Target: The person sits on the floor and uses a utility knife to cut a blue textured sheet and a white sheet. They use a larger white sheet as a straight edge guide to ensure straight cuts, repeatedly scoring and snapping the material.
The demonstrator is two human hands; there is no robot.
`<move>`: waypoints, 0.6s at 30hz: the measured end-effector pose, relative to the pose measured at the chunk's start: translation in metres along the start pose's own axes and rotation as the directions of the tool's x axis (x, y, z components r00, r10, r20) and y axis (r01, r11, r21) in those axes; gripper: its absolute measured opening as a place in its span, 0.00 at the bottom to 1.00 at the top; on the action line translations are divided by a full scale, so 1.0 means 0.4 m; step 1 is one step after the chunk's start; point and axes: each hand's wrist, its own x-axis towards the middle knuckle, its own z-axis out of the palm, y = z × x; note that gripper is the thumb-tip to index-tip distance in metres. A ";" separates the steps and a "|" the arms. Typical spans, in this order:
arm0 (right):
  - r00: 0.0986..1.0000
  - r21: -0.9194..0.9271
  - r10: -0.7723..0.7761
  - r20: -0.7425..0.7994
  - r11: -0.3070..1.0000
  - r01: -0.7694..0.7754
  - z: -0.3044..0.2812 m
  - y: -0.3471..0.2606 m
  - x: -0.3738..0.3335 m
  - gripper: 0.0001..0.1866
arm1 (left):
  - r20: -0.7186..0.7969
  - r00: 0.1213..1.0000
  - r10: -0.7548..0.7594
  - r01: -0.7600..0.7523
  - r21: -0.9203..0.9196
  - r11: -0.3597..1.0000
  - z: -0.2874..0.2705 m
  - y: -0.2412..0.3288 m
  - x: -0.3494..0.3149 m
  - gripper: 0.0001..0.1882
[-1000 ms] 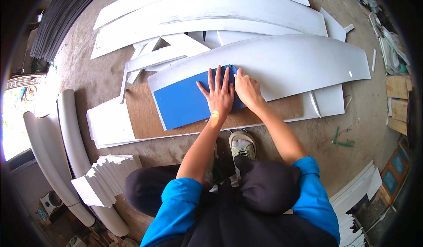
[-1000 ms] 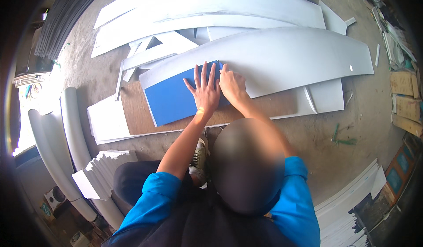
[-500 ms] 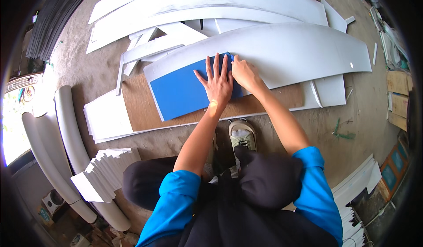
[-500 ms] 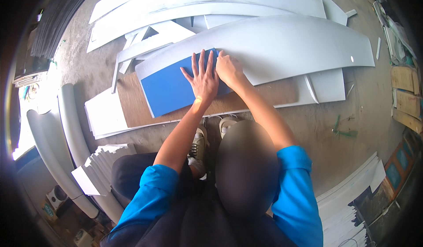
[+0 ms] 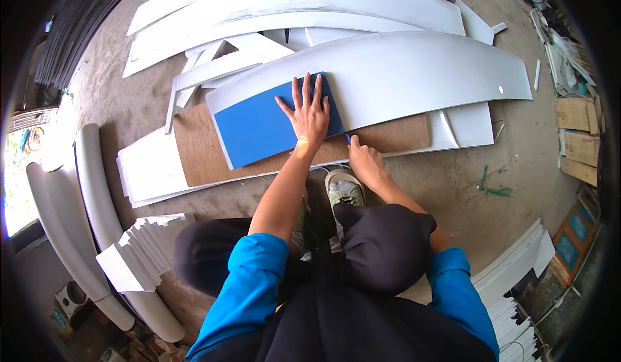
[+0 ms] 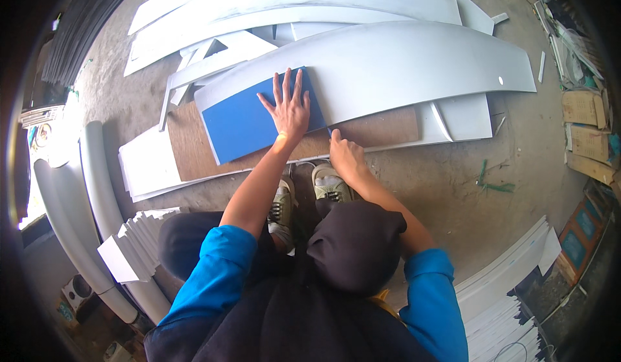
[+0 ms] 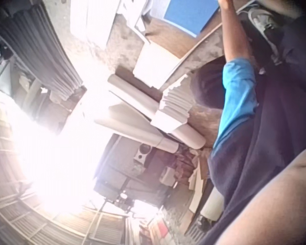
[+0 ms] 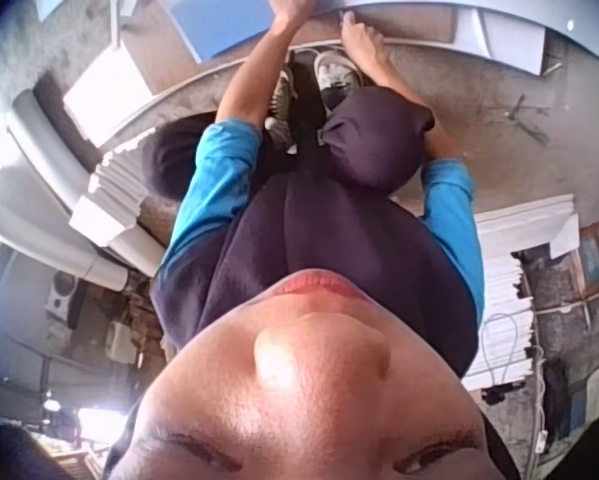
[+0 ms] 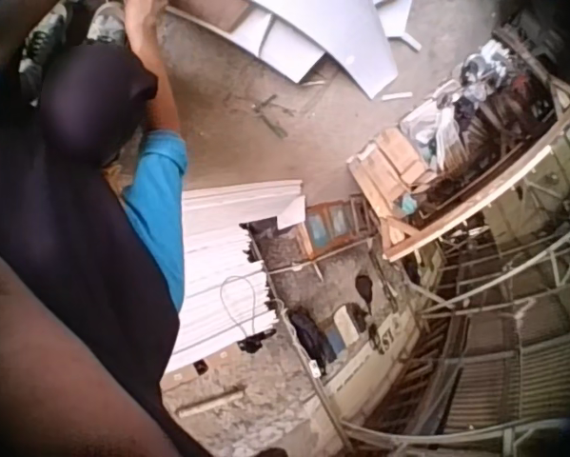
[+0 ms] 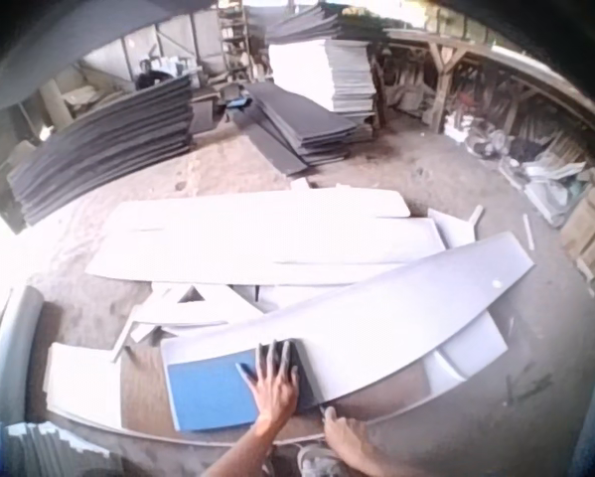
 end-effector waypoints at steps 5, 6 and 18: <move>1.000 0.006 -0.020 0.011 1.000 0.020 -0.015 0.019 -0.003 0.11 | -0.006 1.000 0.001 -0.001 0.009 1.000 -0.002 -0.004 0.007 0.28; 1.000 0.049 0.014 0.027 0.999 -0.015 -0.023 0.029 -0.010 0.12 | -0.003 1.000 -0.003 0.003 0.001 1.000 -0.002 -0.004 0.008 0.28; 0.948 0.583 0.140 -0.285 0.810 0.056 -0.040 -0.010 0.199 0.21 | -0.282 0.746 -0.603 0.632 0.015 0.775 -0.073 -0.237 -0.118 0.38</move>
